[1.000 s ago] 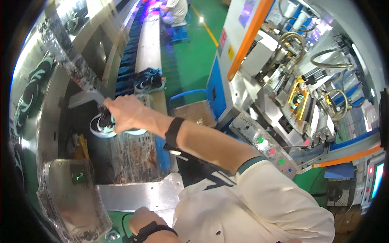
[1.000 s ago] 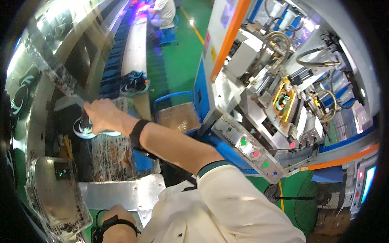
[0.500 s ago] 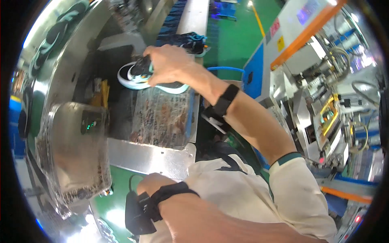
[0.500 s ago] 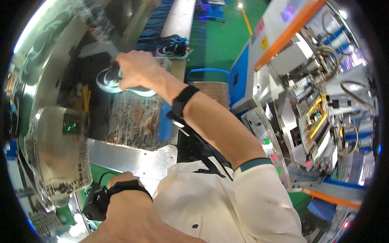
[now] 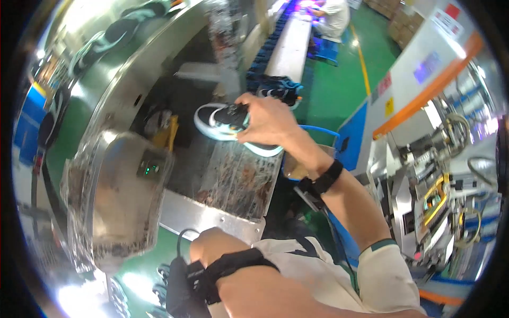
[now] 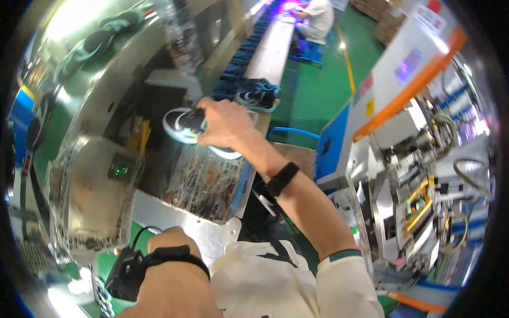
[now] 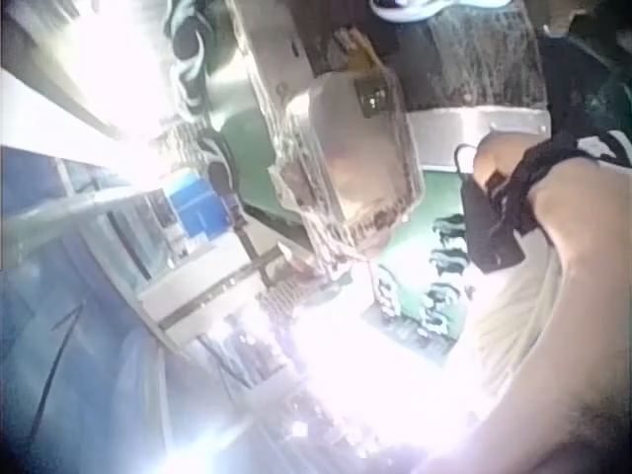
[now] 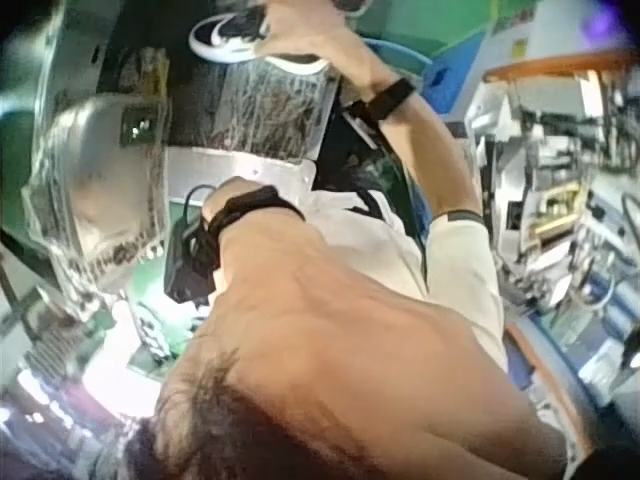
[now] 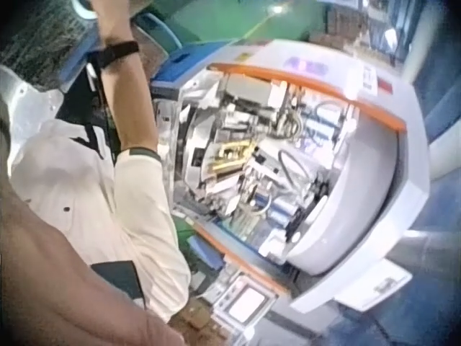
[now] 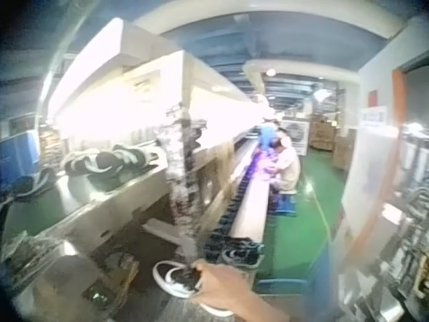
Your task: Operating industrial shoe-making machinery to assemble or process footwear components.
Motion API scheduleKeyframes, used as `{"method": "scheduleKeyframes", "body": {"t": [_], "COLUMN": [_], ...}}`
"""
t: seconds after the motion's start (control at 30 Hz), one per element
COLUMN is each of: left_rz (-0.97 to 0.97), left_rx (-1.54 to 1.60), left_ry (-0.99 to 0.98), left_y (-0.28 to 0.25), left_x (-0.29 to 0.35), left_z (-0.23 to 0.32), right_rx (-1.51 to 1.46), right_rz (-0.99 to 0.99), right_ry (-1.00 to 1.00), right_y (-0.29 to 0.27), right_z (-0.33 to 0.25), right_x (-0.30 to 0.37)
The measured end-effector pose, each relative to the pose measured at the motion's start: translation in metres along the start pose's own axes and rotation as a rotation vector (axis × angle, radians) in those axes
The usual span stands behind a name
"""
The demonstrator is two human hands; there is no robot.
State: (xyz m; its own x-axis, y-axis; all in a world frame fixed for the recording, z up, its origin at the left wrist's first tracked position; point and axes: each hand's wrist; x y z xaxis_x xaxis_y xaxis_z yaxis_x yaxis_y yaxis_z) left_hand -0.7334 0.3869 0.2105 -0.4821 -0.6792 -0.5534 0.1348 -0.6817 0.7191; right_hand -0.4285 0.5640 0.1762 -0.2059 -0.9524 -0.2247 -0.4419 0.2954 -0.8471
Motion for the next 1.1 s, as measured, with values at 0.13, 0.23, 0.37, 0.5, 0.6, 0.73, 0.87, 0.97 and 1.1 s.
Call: {"method": "scheduleKeyframes", "body": {"t": [0.13,0.23,0.37,0.5,0.6,0.73,0.87,0.97,1.1], "left_rz": [-0.121,-0.202,-0.282,-0.325,-0.322,-0.215,-0.112,-0.010,0.029], "left_rx": [0.157,0.271,0.398,0.446,0.408,0.331,0.322,0.306,0.258], "left_ry": [-0.071,-0.129,-0.197,-0.266,-0.296,-0.299,-0.289,-0.254,-0.163], "left_y": [-0.017,-0.020,-0.017,-0.008,-0.004,0.005,0.013,0.023,0.024], "left_x": [-0.028,-0.045,-0.060,-0.063,-0.063,-0.043,-0.029,-0.014,-0.006], "left_z": [-0.022,-0.034,-0.053,-0.058,-0.050,-0.033,-0.030,-0.026,-0.026], "right_rx": [-0.036,-0.046,-0.093,-0.105,-0.067,-0.055,-0.035,-0.022,-0.016], "right_rz": [-0.002,0.012,0.050,0.045,0.039,0.035,0.032,0.020,0.103], "right_ry": [-0.022,-0.022,-0.047,-0.083,-0.062,-0.060,-0.066,-0.052,-0.102], "right_y": [0.007,0.002,0.008,0.015,0.013,0.007,0.003,0.004,0.010], "right_z": [-0.001,0.003,-0.001,-0.003,0.000,0.005,0.008,-0.001,-0.004], "right_x": [0.003,0.005,0.002,0.005,0.011,0.011,0.001,-0.006,-0.003]}}
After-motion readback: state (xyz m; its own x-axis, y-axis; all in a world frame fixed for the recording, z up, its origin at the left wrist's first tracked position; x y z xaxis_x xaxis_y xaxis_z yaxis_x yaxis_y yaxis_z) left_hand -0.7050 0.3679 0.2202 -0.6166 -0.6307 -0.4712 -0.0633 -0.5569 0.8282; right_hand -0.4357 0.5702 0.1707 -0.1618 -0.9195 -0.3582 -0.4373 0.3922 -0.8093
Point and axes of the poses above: each hand's wrist, its own x-axis away from the middle knuckle, its own y-axis out of the palm, z = x × y, and after that the axes turned 11 degrees about z, right-handed
